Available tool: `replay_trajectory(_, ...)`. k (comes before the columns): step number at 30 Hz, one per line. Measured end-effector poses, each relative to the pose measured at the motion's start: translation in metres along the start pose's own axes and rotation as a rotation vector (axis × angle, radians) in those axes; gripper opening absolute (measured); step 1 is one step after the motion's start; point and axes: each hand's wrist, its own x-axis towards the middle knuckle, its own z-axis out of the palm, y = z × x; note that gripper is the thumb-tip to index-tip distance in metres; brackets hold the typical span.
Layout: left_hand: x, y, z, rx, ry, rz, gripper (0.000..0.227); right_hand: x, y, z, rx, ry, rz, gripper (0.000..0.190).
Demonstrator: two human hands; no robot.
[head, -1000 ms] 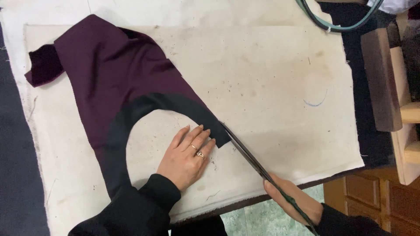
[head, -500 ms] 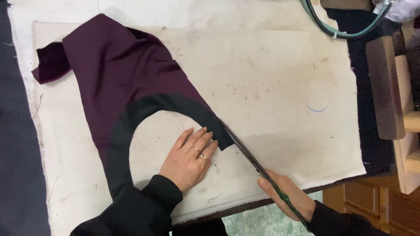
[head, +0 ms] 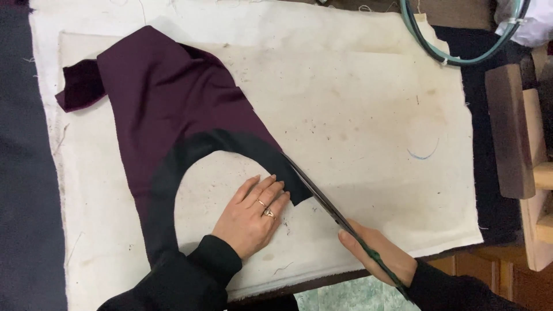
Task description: The person uses a pair of scissors to cut a piece of dark purple fabric that is layered over a black fabric piece on a white work surface. They carefully follow the curved edge of the black fabric to trim the purple material, occasionally adjusting the fabric's position to continue the cut.
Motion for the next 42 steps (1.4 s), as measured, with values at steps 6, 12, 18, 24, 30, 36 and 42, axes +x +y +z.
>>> replay_trajectory(6,-0.003,-0.001,0.003,-0.013,0.003,-0.012,0.029,0.003,0.009,-0.002,0.063,0.02,-0.034,0.043)
replay_trajectory(12,-0.008,-0.016,-0.026,0.027,0.032,-0.125,0.042,0.001,-0.012,-0.015,0.061,-0.069,-0.146,0.034)
replay_trajectory(18,-0.049,-0.059,-0.083,0.278,0.331,-0.651,0.029,0.014,-0.022,-0.02,-0.083,-0.038,-0.067,0.054)
replay_trajectory(24,-0.081,-0.083,-0.09,0.511,0.197,-1.108,0.052,0.023,-0.004,-0.023,-0.149,-0.024,-0.104,0.041)
replay_trajectory(30,-0.076,-0.081,-0.084,0.392,0.107,-1.142,0.025,0.021,-0.007,-0.033,-0.138,-0.124,-0.163,0.037)
replay_trajectory(36,-0.053,-0.067,-0.085,0.508,0.254,-1.068,0.033,0.022,-0.007,-0.035,-0.086,-0.134,-0.077,0.041)
replay_trajectory(42,0.009,-0.02,-0.045,0.108,0.225,-0.453,0.027,0.021,-0.016,-0.039,-0.062,-0.146,-0.109,0.039)
